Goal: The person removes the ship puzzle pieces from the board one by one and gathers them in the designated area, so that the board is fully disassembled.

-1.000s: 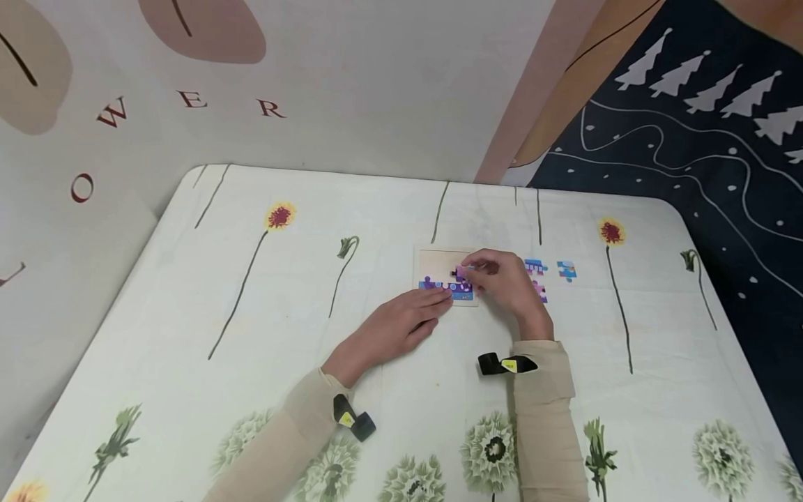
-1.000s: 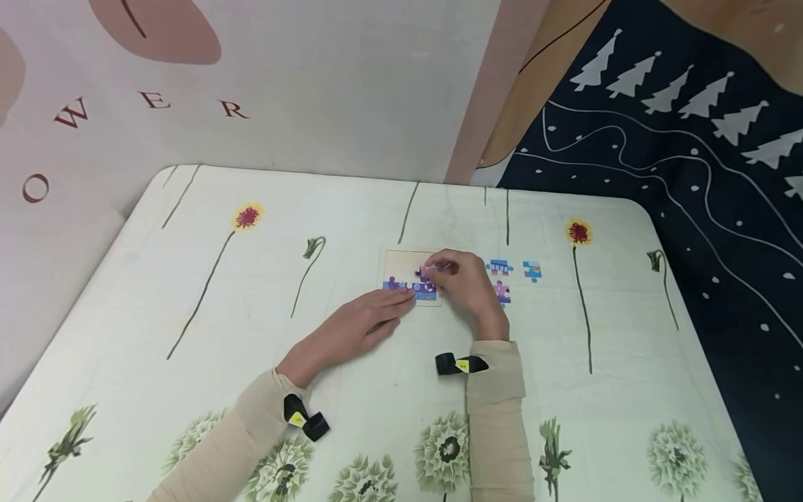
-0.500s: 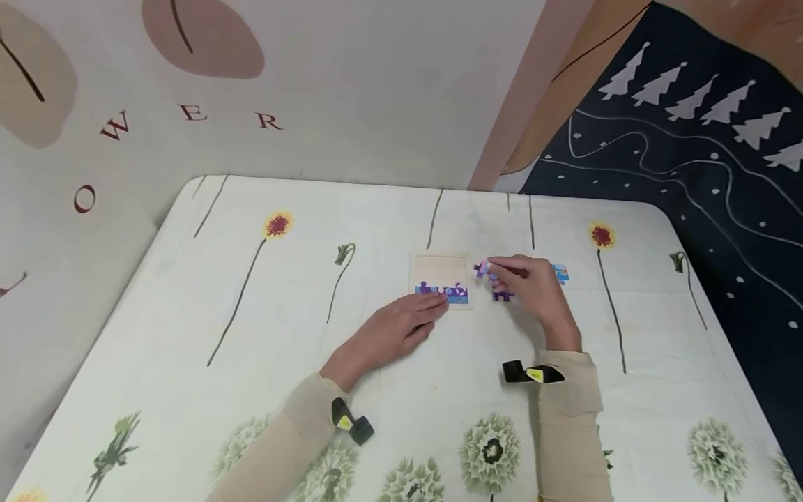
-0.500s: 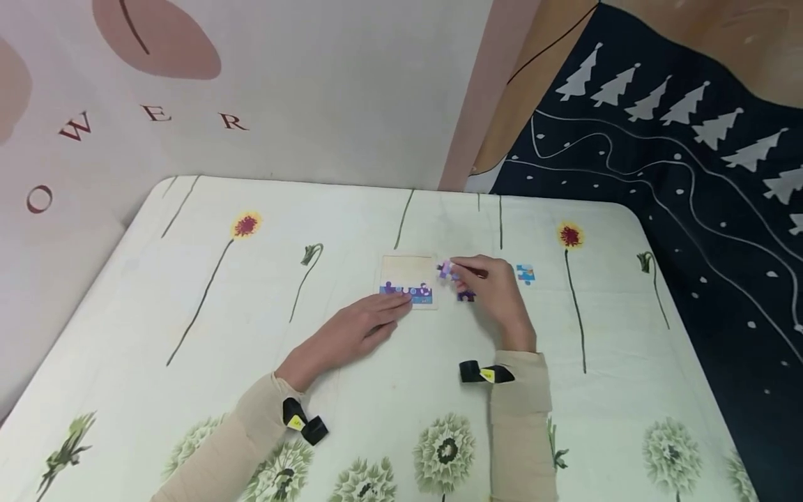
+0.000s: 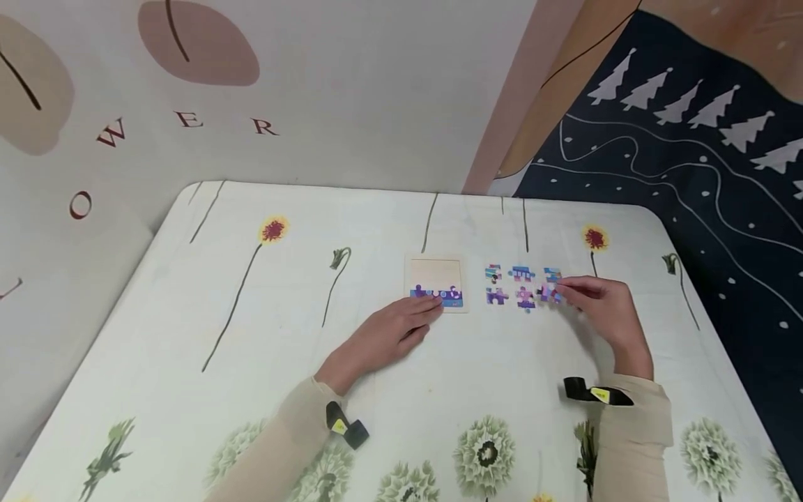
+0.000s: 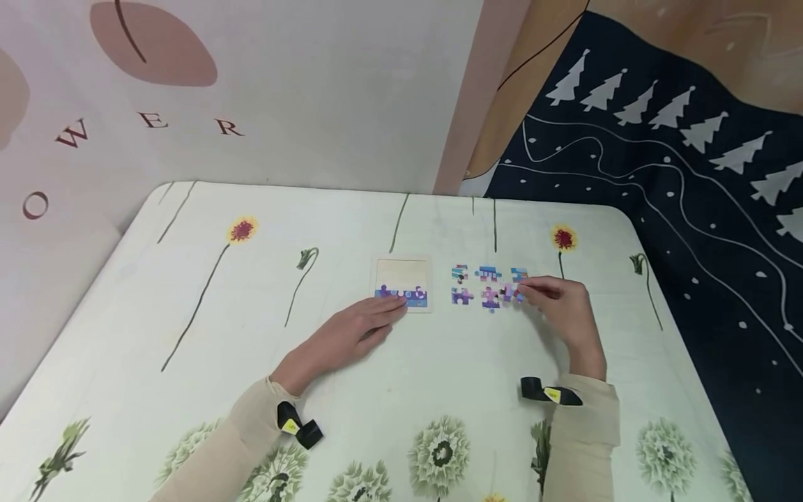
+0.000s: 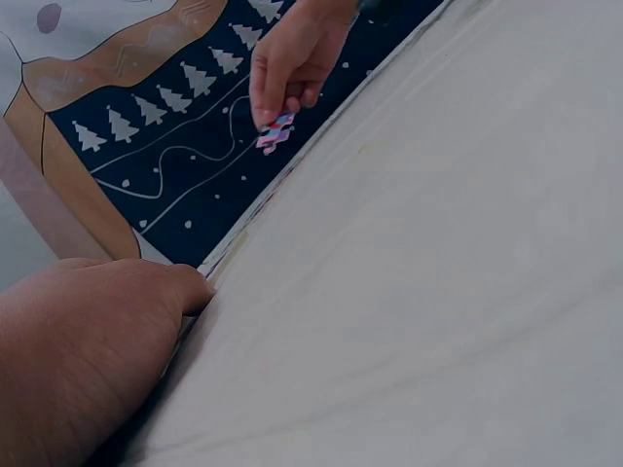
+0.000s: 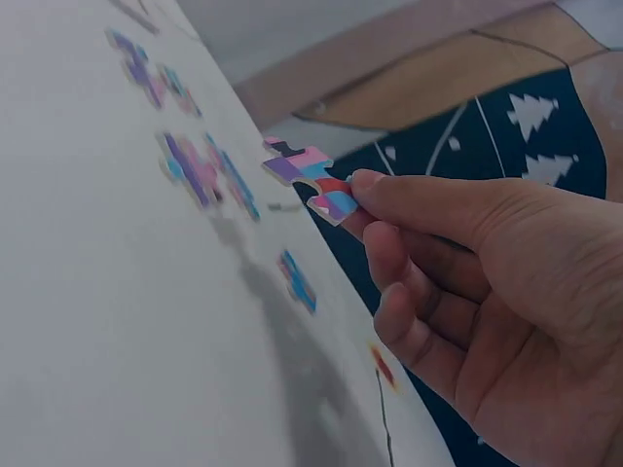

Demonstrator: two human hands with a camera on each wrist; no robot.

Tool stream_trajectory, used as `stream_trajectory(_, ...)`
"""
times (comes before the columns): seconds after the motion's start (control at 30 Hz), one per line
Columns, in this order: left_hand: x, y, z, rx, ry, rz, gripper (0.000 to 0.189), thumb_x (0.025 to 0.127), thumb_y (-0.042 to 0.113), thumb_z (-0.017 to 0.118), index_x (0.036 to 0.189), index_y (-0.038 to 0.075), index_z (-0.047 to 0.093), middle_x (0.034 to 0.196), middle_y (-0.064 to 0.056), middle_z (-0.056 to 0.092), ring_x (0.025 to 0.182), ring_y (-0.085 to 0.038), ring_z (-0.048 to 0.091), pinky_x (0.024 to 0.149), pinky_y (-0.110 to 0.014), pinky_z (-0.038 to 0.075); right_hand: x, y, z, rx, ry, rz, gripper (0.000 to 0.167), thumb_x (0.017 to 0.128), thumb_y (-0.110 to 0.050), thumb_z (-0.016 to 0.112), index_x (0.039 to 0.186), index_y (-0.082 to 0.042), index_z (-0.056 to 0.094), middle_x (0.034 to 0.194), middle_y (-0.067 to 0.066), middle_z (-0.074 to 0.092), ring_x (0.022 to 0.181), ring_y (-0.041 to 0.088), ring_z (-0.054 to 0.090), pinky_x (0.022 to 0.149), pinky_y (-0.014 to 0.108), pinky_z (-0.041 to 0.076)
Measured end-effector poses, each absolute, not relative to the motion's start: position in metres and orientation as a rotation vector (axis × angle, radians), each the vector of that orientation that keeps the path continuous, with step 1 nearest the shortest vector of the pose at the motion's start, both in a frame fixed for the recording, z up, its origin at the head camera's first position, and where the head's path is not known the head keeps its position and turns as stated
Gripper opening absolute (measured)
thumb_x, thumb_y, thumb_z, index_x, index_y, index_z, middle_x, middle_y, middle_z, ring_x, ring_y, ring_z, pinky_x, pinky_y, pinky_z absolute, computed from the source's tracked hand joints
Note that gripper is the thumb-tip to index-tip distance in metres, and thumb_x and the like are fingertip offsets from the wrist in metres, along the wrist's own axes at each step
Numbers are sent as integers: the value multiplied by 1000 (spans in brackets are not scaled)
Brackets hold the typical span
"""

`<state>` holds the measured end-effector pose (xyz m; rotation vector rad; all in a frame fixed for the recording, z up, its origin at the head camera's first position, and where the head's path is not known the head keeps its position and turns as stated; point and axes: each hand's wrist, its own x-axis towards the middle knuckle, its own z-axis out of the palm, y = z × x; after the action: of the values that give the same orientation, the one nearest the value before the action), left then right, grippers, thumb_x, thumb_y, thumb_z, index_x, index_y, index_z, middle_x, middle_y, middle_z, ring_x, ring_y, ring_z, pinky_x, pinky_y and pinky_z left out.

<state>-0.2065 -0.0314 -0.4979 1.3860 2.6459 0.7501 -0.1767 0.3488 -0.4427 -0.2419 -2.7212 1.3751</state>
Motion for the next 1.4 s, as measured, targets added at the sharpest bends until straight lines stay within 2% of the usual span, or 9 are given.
stream_trajectory(0.1,-206,-32,-497,1392,2648,762,46,110,20,50,154,7,47,162,-7,43,152,-25,36,126,-38,27,-173,358,-445,-326,-2738,1388,34,101,-23,70,120,5,74,90,-24,71,81,4,61,64,19,52)
stream_trajectory(0.27,-207,-32,-495,1407,2639,802,46,109,19,52,153,5,49,160,-9,45,151,-27,38,126,-40,29,-172,365,-450,-417,-2792,1386,38,101,-28,70,123,3,74,90,-26,70,82,8,58,64,21,50)
stream_trajectory(0.37,-206,-32,-494,1415,2633,816,46,109,18,53,152,4,50,160,-9,46,150,-27,38,125,-40,29,-173,366,-454,-437,-2817,1378,37,101,-26,70,123,4,74,96,-17,74,85,2,58,66,16,51)
stream_trajectory(0.47,-206,-32,-495,1416,2634,828,45,109,18,53,152,4,51,159,-9,46,150,-27,39,125,-40,30,-176,366,-458,-446,-2828,1349,35,102,-24,70,122,3,74,109,2,77,95,-3,59,72,9,52)
stream_trajectory(0.57,-207,-32,-496,1414,2638,831,45,109,18,53,152,5,51,159,-9,46,150,-27,39,126,-40,29,-177,364,-461,-463,-2850,1298,33,102,-24,68,122,2,75,121,17,73,109,7,62,81,9,50)
stream_trajectory(0.7,-207,-32,-498,1414,2638,825,45,109,18,52,152,5,50,160,-9,45,150,-26,38,126,-39,29,-179,361,-462,-485,-2878,1254,32,104,-21,66,124,2,74,126,22,71,123,29,61,94,28,53)
stream_trajectory(0.77,-207,-32,-499,1415,2644,814,46,109,18,52,153,6,50,160,-8,45,150,-26,38,126,-39,29,-179,360,-462,-491,-2886,1246,31,105,-20,64,124,2,73,126,22,71,124,32,60,97,35,53)
stream_trajectory(1.07,-208,-31,-499,1420,2648,824,46,108,17,53,152,5,50,160,-9,46,150,-26,39,125,-39,29,-178,360,-463,-471,-2900,1202,28,105,-17,64,122,2,74,125,23,70,114,27,59,80,15,47)
stream_trajectory(1.4,-208,-31,-498,1414,2640,816,46,109,17,52,153,5,50,160,-9,46,150,-26,38,126,-38,29,-179,362,-466,-416,-2901,1191,26,105,-16,64,119,2,75,123,23,70,107,22,58,76,14,47)
